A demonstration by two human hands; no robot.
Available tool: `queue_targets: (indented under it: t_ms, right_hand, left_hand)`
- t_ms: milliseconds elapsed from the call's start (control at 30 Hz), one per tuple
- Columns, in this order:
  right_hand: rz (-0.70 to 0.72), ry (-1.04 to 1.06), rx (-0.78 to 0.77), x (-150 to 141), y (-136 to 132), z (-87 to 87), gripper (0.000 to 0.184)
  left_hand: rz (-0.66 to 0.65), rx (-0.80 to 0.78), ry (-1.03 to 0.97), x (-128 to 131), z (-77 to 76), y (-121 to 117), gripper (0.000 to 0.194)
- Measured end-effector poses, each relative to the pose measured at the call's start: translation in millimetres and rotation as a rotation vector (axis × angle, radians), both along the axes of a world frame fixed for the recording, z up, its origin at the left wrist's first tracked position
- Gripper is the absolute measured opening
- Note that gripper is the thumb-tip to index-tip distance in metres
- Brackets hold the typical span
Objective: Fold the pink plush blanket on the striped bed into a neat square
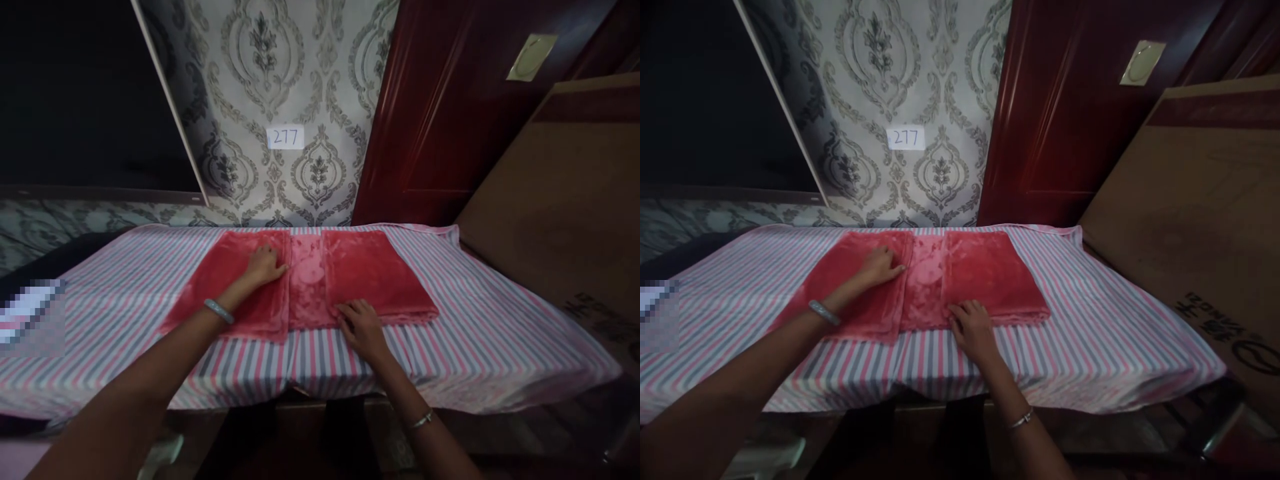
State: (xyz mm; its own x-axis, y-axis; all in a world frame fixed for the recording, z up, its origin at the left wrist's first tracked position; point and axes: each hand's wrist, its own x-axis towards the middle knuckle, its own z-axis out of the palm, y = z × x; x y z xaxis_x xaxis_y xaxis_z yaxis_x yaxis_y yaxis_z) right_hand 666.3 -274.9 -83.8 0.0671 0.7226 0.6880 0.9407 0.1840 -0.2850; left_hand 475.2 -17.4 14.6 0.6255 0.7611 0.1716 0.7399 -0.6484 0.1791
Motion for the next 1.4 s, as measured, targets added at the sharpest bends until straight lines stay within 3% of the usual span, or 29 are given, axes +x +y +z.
queue_targets:
  t_ms: [200, 433, 633, 767, 933, 1033, 1233, 1400]
  right_hand:
    - [-0.009, -0.016, 0.01, 0, 0, -0.7, 0.025]
    - [0.002, -0.008, 0.011, 1, 0, -2.1, 0.022]
    - [0.004, -0.011, 0.021, 1, 2, -3.4, 0.023]
    - [0.0, -0.003, 0.023, -1, 3, -2.9, 0.023]
    - [-0.002, -0.004, 0.027, -2, 3, -2.1, 0.022]
    - [-0.009, -0.008, 0.035, -2, 4, -2.4, 0.022]
    - [-0.005, 0.001, 0.058, -1, 6, -4.9, 0.023]
    - [0.015, 0.006, 0.11, 1, 5, -5.7, 0.022]
  left_hand:
    - [0.109, -0.009, 0.182, 20, -0.8, -20, 0.056]
    - [0.134, -0.11, 0.145, 27, 2.6, -5, 0.025]
    - [0.153, -0.048, 0.045, 23, 0.9, -9, 0.03]
    - [0.112, -0.08, 0.026, 30, -1.3, -9, 0.024]
    - [0.11, -0.044, -0.066, 41, 1.0, 4, 0.047]
    - [0.081, -0.106, -0.05, 48, -2.5, 5, 0.056]
    - [0.095, -0.15, -0.137, 89, -4.4, 2, 0.038]
    - [0.11, -0.325, -0.237, 139, -6.8, 5, 0.044]
